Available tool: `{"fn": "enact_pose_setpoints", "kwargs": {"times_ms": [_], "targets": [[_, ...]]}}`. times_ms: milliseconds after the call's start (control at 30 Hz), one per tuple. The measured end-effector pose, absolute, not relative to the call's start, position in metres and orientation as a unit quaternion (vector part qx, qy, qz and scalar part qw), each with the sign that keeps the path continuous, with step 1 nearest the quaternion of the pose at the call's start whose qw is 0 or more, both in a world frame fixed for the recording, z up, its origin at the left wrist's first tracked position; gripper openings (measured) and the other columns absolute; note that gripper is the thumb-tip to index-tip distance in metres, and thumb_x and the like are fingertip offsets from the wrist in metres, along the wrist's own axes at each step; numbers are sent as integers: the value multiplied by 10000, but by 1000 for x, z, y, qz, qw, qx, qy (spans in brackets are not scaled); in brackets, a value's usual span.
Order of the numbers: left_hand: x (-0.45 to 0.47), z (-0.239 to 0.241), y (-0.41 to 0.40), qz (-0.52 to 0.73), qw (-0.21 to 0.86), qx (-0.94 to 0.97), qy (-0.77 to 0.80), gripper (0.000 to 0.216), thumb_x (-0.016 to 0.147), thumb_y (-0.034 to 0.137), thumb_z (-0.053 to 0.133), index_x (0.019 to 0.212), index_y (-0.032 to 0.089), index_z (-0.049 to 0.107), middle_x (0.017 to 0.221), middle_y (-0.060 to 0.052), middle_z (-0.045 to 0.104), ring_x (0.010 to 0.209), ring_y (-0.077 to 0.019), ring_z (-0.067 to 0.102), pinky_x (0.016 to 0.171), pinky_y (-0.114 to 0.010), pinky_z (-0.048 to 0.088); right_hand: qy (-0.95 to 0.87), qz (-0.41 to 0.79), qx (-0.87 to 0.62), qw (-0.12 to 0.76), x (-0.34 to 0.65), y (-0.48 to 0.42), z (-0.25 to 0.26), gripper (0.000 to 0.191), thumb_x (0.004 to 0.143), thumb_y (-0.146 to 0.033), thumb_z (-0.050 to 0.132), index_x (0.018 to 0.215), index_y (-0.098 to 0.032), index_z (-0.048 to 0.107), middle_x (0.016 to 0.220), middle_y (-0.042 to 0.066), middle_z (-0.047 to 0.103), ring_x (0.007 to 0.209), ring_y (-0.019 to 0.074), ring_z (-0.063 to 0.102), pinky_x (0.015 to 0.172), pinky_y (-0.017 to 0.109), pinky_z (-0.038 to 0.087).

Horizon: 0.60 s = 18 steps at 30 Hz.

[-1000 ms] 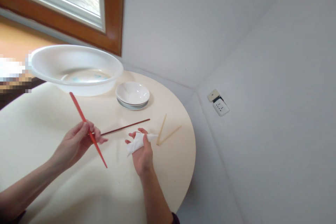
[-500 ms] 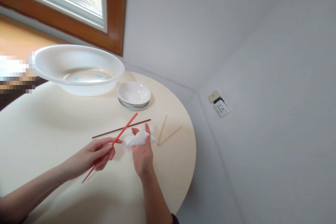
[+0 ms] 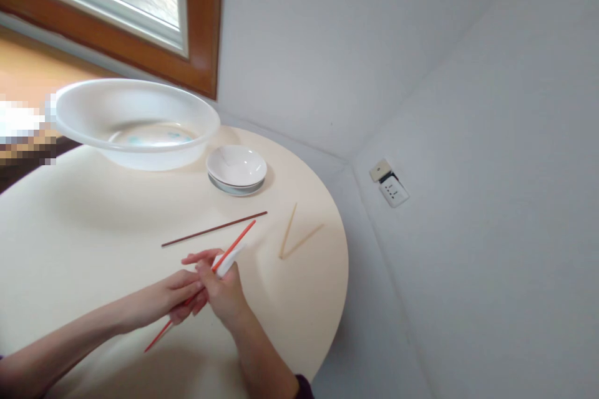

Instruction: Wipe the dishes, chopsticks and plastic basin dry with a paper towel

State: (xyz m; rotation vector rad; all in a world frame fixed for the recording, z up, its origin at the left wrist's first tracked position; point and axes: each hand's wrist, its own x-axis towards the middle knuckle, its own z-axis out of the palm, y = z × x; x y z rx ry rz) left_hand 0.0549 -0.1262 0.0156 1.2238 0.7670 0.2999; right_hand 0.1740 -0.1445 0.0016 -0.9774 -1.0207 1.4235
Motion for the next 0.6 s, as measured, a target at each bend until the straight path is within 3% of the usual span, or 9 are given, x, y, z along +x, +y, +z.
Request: {"fn": "enact_pose_setpoints", "kwargs": {"times_ms": [167, 300, 433, 600], "targets": [[55, 10, -125, 126, 782, 510, 334, 436, 677, 591, 549, 633, 161, 487, 571, 41, 446, 505, -84, 404, 518, -249, 360, -356, 599, -420, 581, 170, -141, 0, 340, 737, -524, 619, 756, -201, 517, 627, 4, 664, 756, 172, 658, 704, 299, 513], [55, 9, -124, 106, 763, 540, 339, 495, 697, 658, 471, 704, 164, 489, 494, 56, 450, 413, -66, 338, 437, -233, 271, -311, 604, -419, 603, 176, -138, 0, 347, 708, -510, 658, 763, -210, 491, 515, -49, 581, 527, 124, 574, 427, 200, 406], [53, 12, -120, 153, 761, 534, 334, 477, 711, 639, 483, 759, 164, 495, 426, 110, 311, 392, -54, 235, 419, -225, 195, -271, 624, -381, 626, 188, -135, 4, 347, 712, -495, 660, 872, -210, 541, 608, -41, 593, 531, 105, 529, 473, 212, 412], [50, 13, -116, 176, 760, 535, 325, 468, 731, 627, 481, 758, 160, 502, 423, 113, 293, 393, -52, 225, 422, -229, 181, -215, 675, -337, 620, 197, -135, 12, 405, 761, -542, 565, 1037, -246, 555, 829, 5, 620, 714, 146, 573, 566, 263, 459]]}}
